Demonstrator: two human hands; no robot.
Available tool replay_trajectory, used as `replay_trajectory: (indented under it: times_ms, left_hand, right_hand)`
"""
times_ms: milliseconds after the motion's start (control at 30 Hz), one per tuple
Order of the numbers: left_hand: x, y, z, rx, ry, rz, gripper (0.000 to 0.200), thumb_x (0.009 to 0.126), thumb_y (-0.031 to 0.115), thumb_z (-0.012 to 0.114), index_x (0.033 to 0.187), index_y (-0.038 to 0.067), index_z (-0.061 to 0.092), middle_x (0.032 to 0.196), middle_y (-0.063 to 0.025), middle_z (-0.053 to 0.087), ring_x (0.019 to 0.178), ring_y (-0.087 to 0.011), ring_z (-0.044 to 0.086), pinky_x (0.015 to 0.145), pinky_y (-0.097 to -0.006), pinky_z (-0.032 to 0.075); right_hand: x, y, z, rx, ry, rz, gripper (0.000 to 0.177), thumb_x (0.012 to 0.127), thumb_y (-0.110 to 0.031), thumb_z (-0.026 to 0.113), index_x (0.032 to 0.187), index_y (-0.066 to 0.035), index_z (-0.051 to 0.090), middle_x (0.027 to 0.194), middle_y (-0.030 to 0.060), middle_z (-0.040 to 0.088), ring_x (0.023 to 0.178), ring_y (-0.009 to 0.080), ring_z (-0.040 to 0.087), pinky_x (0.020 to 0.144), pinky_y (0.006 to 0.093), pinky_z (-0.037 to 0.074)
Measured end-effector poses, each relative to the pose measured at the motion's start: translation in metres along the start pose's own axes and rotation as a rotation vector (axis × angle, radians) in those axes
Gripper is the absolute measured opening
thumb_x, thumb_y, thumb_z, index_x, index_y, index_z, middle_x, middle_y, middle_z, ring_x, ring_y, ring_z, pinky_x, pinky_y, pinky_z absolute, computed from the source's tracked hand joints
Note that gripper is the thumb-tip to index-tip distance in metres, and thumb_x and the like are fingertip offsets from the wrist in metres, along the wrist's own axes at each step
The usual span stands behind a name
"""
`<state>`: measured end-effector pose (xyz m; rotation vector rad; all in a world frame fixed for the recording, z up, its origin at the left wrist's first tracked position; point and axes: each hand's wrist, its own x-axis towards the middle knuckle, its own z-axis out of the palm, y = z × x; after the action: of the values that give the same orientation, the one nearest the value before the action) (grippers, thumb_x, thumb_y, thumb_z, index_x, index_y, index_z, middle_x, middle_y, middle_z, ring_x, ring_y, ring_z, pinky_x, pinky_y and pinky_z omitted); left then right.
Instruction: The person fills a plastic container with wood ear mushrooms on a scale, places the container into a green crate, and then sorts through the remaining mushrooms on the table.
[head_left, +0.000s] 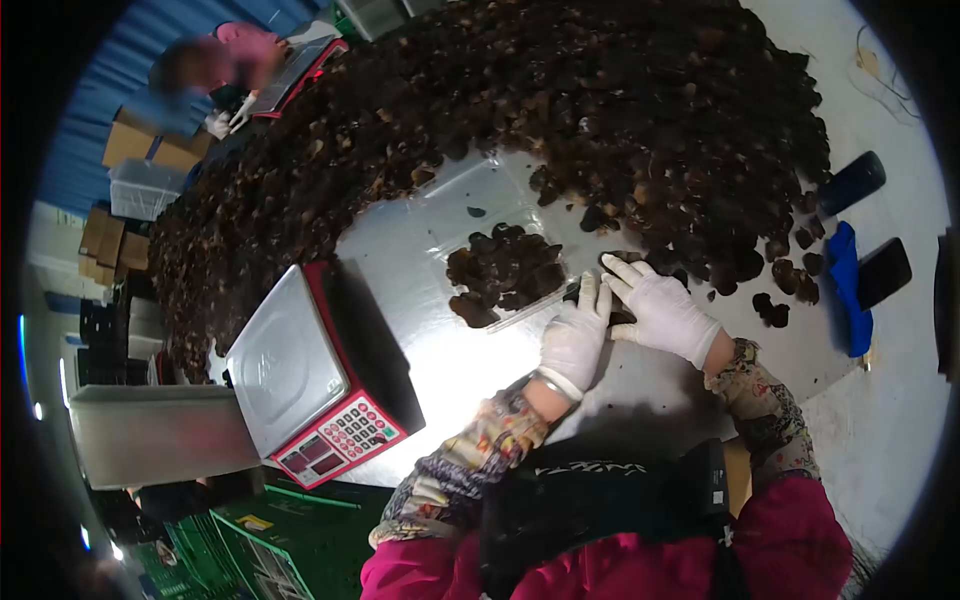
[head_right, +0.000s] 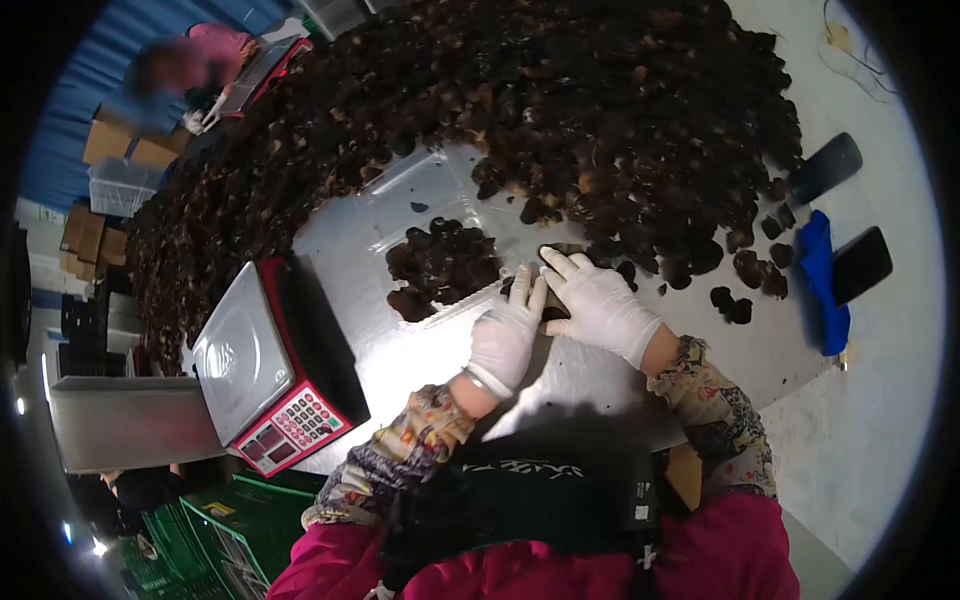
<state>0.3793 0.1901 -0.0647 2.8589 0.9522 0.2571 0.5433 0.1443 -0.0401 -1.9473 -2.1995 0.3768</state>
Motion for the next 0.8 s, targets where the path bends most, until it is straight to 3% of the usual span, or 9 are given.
replay_trajectory:
  times_ms: [100, 233, 367, 433, 500, 567, 633, 700, 800]
  left_hand:
    - [0.008, 0.001, 0.007, 0.215, -0.026, -0.015, 0.042, 0.076, 0.014, 0.059, 0.115, 0.000, 0.052, 0.101, -0.0117, 0.052, 0.077, -0.0200, 0.060, 0.052, -0.0262, 0.052]
    - [-0.013, -0.007, -0.005, -0.079, 0.018, -0.010, 0.039, 0.079, 0.006, 0.058, 0.118, 0.008, 0.055, 0.109, -0.0105, 0.057, 0.081, -0.0248, 0.063, 0.061, -0.0339, 0.055]
    - [-0.012, -0.051, -0.042, -0.477, 0.480, -0.101, 0.044, 0.083, 0.010, 0.067, 0.125, 0.007, 0.055, 0.125, -0.0145, 0.055, 0.101, -0.0307, 0.062, 0.078, -0.0363, 0.054]
    - [-0.016, -0.075, -0.039, -0.377, 0.297, -0.318, 0.054, 0.084, 0.023, 0.069, 0.133, 0.009, 0.049, 0.129, -0.0150, 0.053, 0.104, -0.0318, 0.061, 0.081, -0.0362, 0.054]
    - [-0.026, -0.090, -0.041, -0.326, 0.311, -0.303, 0.059, 0.086, 0.032, 0.066, 0.136, 0.010, 0.046, 0.132, -0.0164, 0.052, 0.107, -0.0336, 0.061, 0.082, -0.0387, 0.054]
    - [-0.028, -0.101, -0.046, -0.337, 0.511, -0.225, 0.057, 0.086, 0.033, 0.067, 0.135, 0.011, 0.048, 0.130, -0.0157, 0.053, 0.108, -0.0324, 0.061, 0.082, -0.0381, 0.054]
    - [-0.031, -0.114, -0.056, -0.459, 0.395, -0.414, 0.053, 0.088, 0.032, 0.065, 0.133, 0.008, 0.050, 0.128, -0.0174, 0.054, 0.114, -0.0323, 0.058, 0.088, -0.0359, 0.051]
    - [-0.022, -0.142, -0.050, -0.484, 0.466, -0.531, 0.051, 0.092, 0.033, 0.060, 0.132, 0.003, 0.050, 0.127, -0.0185, 0.055, 0.118, -0.0298, 0.054, 0.095, -0.0338, 0.046]
    - [0.003, -0.192, 0.003, -0.785, 0.628, -0.599, 0.053, 0.096, 0.035, 0.055, 0.135, 0.001, 0.046, 0.125, -0.0158, 0.057, 0.117, -0.0261, 0.052, 0.099, -0.0339, 0.042]
  right_hand:
    - [-0.003, -0.006, -0.005, 0.129, -0.006, 0.005, 0.046, 0.076, -0.023, 0.071, 0.114, 0.001, 0.059, 0.129, 0.0138, 0.051, 0.106, 0.0303, 0.056, 0.086, 0.0378, 0.052]
    - [-0.019, -0.011, 0.018, 0.014, 0.141, -0.014, 0.030, 0.083, -0.007, 0.059, 0.112, 0.001, 0.059, 0.118, 0.0124, 0.057, 0.094, 0.0278, 0.061, 0.071, 0.0338, 0.052]
    - [-0.016, -0.016, 0.024, 0.865, 0.113, 0.345, 0.027, 0.087, -0.009, 0.057, 0.111, 0.002, 0.059, 0.119, 0.0150, 0.056, 0.087, 0.0284, 0.061, 0.072, 0.0357, 0.052]
    - [-0.014, -0.023, 0.006, 0.311, 0.156, 0.138, 0.026, 0.084, -0.005, 0.062, 0.109, 0.002, 0.062, 0.126, 0.0168, 0.052, 0.107, 0.0328, 0.054, 0.092, 0.0354, 0.047]
    - [-0.013, -0.029, 0.002, 0.232, 0.118, 0.120, 0.027, 0.081, -0.001, 0.064, 0.108, 0.003, 0.061, 0.127, 0.0173, 0.049, 0.110, 0.0342, 0.052, 0.093, 0.0359, 0.046]
    - [-0.014, -0.015, 0.029, 0.415, 0.016, 0.224, 0.024, 0.080, 0.000, 0.066, 0.103, 0.002, 0.061, 0.123, 0.0146, 0.050, 0.106, 0.0279, 0.054, 0.087, 0.0320, 0.048]
    - [-0.011, -0.012, 0.023, 0.533, -0.026, 0.288, 0.022, 0.079, 0.001, 0.066, 0.100, 0.001, 0.062, 0.118, 0.0127, 0.051, 0.102, 0.0238, 0.056, 0.083, 0.0294, 0.049]
    - [0.004, -0.010, -0.003, 0.599, 0.107, 0.030, 0.016, 0.080, 0.004, 0.064, 0.096, 0.001, 0.062, 0.114, 0.0100, 0.053, 0.094, 0.0187, 0.058, 0.076, 0.0266, 0.049]
    - [0.055, -0.021, -0.015, 0.985, 0.331, 0.034, 0.017, 0.083, 0.002, 0.065, 0.099, -0.001, 0.063, 0.111, 0.0078, 0.055, 0.098, 0.0174, 0.060, 0.085, 0.0283, 0.050]
